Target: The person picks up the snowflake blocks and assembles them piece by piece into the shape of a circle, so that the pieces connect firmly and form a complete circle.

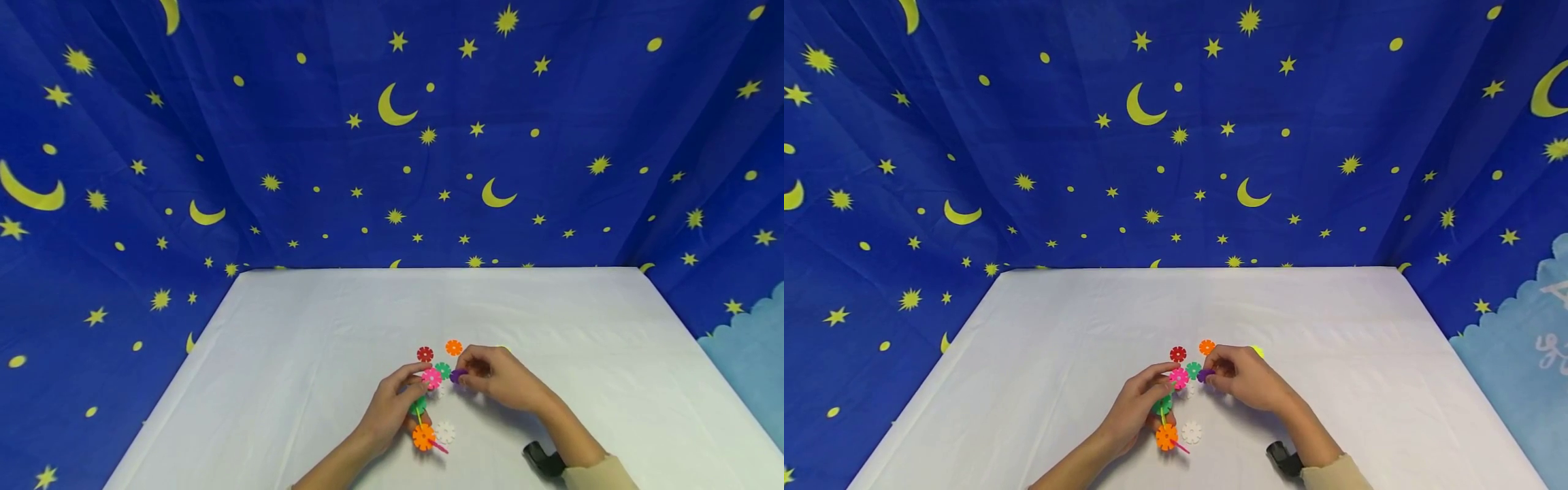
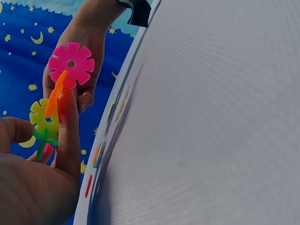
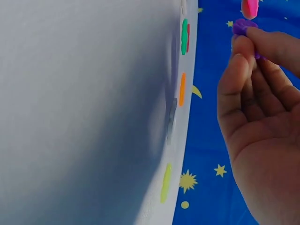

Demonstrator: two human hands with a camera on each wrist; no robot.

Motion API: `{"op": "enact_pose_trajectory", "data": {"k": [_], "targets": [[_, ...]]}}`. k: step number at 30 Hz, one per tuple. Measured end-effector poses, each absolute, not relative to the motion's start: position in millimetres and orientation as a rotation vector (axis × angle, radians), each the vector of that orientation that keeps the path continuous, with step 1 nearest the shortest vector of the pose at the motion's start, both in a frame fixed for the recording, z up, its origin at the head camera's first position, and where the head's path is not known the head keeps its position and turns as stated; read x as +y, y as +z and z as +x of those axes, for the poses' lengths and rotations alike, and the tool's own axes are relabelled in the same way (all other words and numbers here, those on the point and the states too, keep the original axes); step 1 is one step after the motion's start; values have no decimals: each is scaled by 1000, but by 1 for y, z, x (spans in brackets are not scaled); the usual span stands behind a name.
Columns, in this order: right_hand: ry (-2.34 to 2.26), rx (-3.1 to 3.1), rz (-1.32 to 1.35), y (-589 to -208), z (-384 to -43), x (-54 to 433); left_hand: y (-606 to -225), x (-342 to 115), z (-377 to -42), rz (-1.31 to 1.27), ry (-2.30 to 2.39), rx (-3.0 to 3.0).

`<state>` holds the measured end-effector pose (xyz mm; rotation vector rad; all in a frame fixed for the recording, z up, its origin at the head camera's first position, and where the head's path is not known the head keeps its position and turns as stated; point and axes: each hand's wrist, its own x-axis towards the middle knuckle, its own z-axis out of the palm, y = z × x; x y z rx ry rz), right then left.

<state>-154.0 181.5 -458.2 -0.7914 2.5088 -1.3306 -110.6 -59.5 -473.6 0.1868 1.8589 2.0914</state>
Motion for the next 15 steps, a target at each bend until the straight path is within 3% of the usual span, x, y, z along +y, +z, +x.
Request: {"op": "enact_pose_trajectory", "data": {"k": [15], "targets": [[-1465, 2514, -929, -455, -149, 172, -475, -60, -111, 198, 2069, 1869]]}}
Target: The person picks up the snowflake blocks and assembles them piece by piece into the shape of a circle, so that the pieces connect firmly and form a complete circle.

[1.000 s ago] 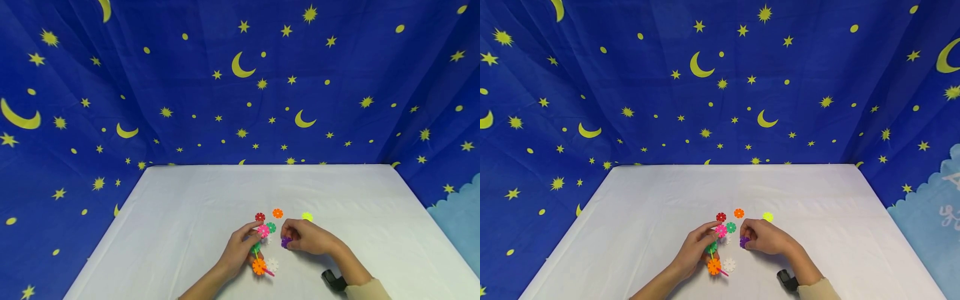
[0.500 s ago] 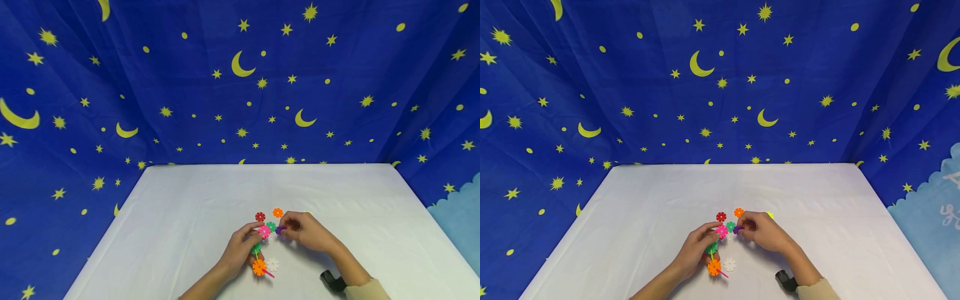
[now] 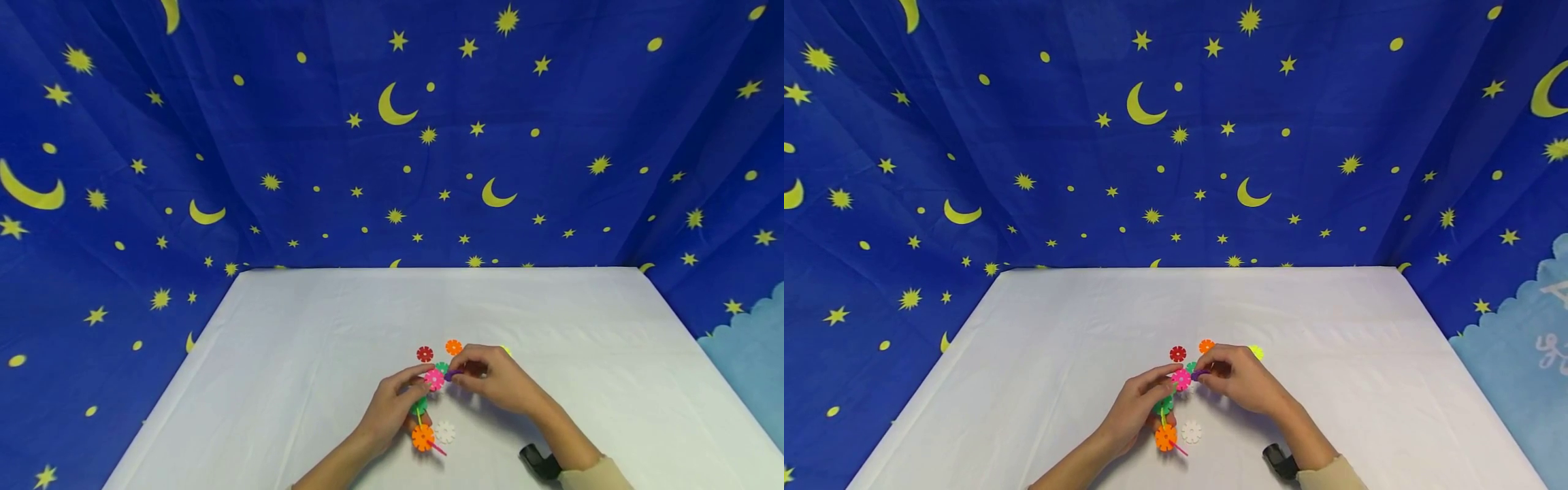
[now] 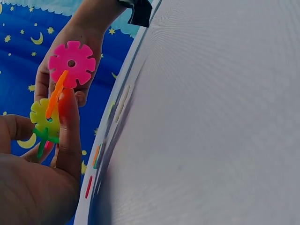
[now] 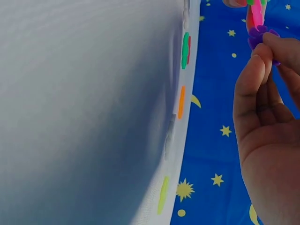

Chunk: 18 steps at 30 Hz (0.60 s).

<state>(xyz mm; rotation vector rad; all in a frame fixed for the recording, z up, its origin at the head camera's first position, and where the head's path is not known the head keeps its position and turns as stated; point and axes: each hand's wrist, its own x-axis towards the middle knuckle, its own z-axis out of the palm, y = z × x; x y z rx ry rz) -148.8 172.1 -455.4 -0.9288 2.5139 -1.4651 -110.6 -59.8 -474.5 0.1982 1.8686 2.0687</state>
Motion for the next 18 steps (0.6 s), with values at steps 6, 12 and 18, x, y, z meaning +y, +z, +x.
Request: {"op": "enact_pose_trajectory", "data": {"k": [6, 12, 18], "targets": [[-1453, 2541, -944, -456, -149, 172, -475, -59, -110, 220, 2067, 1879], [-1452, 2557, -961, -456, -150, 172, -476, -59, -111, 205, 2054, 1888], [-1447, 2569, -951, -459, -150, 172, -477, -59, -111, 222, 2054, 1906]]}}
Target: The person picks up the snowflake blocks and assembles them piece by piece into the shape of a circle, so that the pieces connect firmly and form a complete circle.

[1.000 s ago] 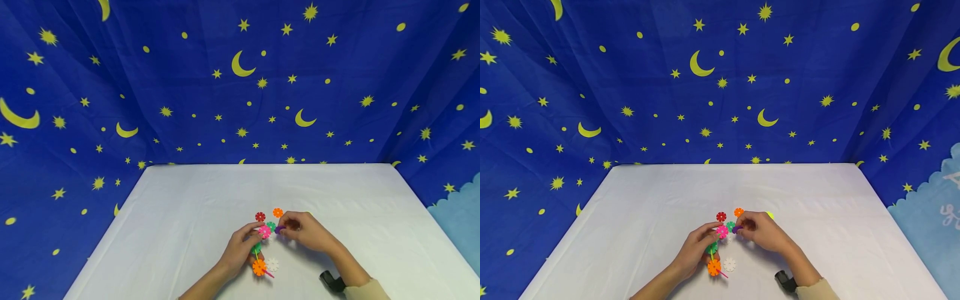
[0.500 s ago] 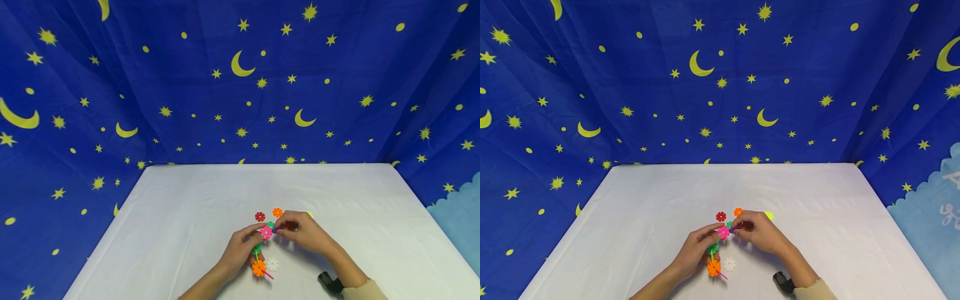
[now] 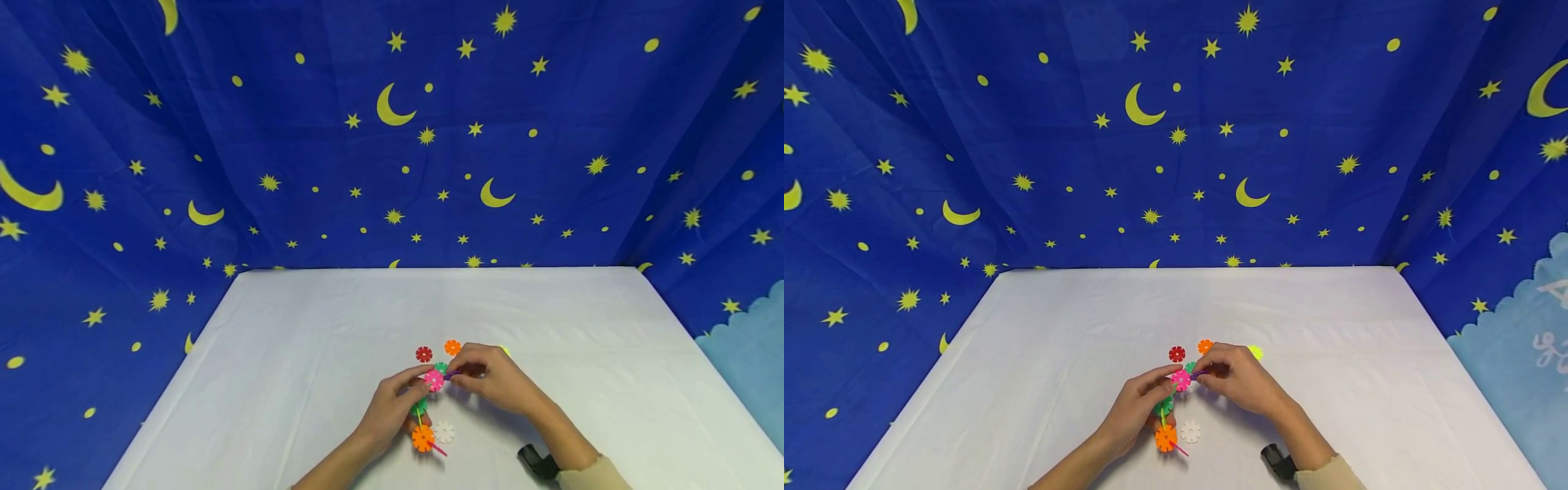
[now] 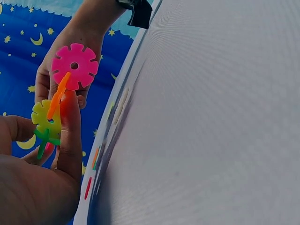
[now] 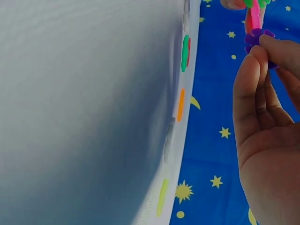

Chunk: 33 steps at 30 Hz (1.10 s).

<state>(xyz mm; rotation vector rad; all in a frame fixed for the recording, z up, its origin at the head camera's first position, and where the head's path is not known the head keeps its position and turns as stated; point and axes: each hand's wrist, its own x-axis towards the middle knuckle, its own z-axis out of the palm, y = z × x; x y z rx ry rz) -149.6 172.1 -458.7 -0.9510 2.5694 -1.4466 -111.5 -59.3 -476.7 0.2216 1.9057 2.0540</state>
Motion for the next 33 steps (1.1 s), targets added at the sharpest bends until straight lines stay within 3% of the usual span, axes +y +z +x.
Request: {"op": "enact_pose_trajectory", "data": {"k": [33], "targets": [[-1465, 2537, -1012, -458, -145, 163, -474, -61, -109, 293, 2046, 1770]]}}
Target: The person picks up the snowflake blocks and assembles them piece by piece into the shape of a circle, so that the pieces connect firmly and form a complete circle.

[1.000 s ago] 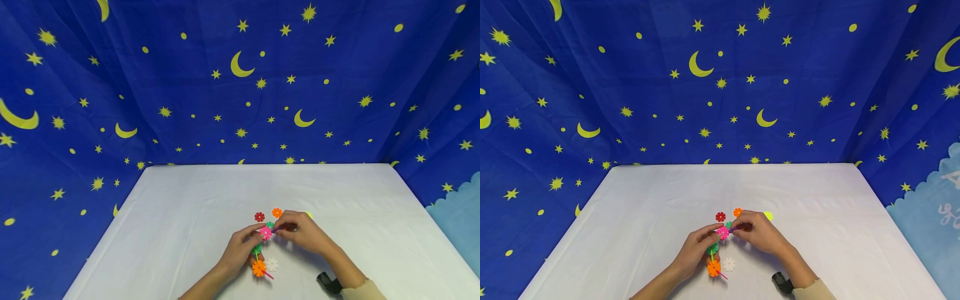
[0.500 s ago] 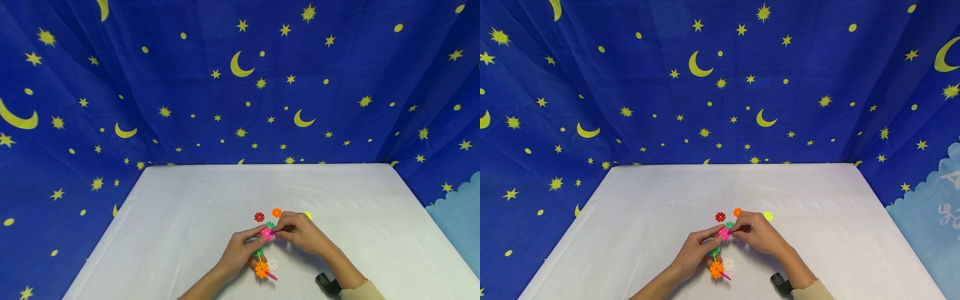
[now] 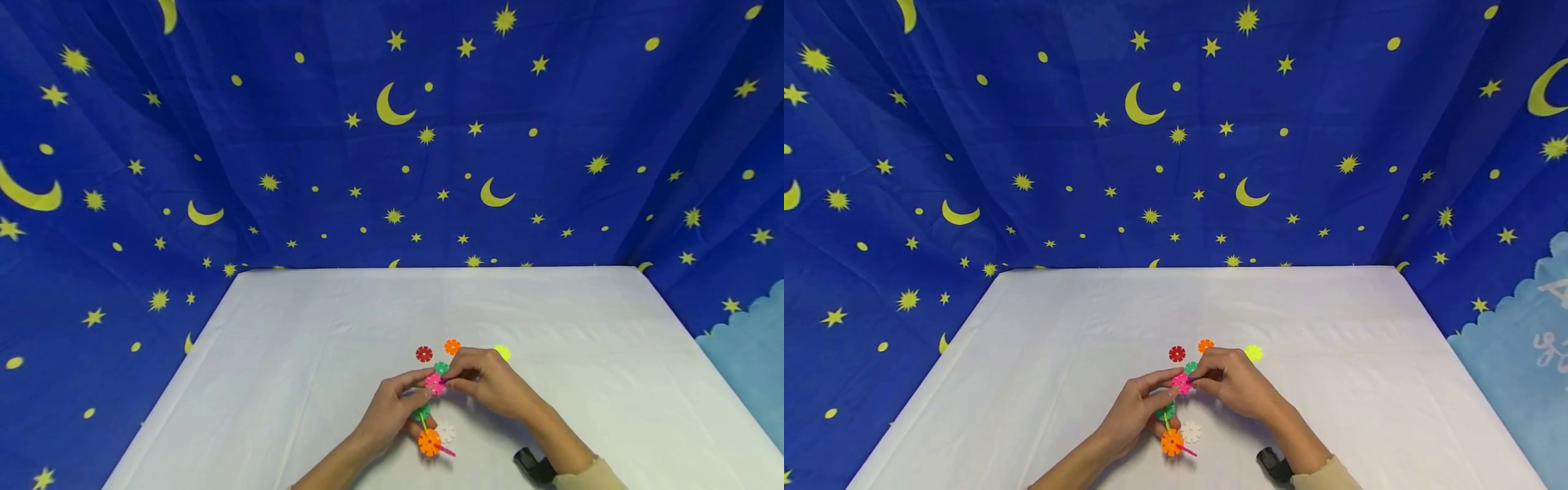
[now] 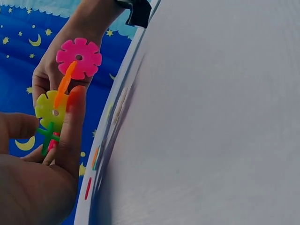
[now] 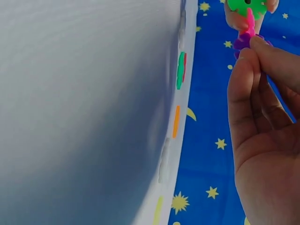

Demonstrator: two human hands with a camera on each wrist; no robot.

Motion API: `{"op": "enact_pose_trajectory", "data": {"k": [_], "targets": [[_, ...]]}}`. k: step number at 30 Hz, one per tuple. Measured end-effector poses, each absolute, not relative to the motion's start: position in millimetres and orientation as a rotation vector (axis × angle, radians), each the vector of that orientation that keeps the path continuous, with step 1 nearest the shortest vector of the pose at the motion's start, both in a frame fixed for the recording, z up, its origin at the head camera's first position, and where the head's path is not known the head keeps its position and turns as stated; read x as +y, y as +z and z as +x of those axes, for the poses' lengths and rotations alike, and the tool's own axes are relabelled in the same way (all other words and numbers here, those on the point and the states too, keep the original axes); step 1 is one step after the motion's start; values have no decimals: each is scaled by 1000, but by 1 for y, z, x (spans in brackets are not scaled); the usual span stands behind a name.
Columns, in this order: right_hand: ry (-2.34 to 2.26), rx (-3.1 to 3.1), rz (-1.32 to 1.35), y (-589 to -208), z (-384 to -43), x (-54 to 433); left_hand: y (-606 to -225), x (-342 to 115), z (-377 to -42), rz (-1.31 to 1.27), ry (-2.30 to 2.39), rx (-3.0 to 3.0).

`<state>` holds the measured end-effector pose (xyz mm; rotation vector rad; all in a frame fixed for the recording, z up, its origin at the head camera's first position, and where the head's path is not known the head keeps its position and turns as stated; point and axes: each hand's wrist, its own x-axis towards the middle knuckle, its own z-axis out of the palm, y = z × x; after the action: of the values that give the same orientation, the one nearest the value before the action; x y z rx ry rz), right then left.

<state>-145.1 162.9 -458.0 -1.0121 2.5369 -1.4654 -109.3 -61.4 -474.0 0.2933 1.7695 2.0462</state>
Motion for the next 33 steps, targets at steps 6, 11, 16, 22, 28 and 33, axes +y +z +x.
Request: {"op": "enact_pose_trajectory", "data": {"k": [6, 11, 16, 22, 28, 33], "targets": [[-1425, 2560, -935, -457, -144, 159, -468, -61, -109, 378, 1949, 1962], [-1374, 2549, -841, -455, -144, 156, -466, -63, -109, 355, 1909, 2077], [-1313, 2467, -800, -459, -145, 159, -463, -64, -112, 269, 1851, 2238], [-1197, 2412, -898, -465, -144, 162, -443, -65, -107, 242, 1937, 2158], [-975, 2409, -1074, -465, -142, 159, -466, -66, -116, 218, 1911, 2198], [-892, 2406, -1172, -464, -137, 157, -478, -66, -119, 189, 1909, 2191]]}}
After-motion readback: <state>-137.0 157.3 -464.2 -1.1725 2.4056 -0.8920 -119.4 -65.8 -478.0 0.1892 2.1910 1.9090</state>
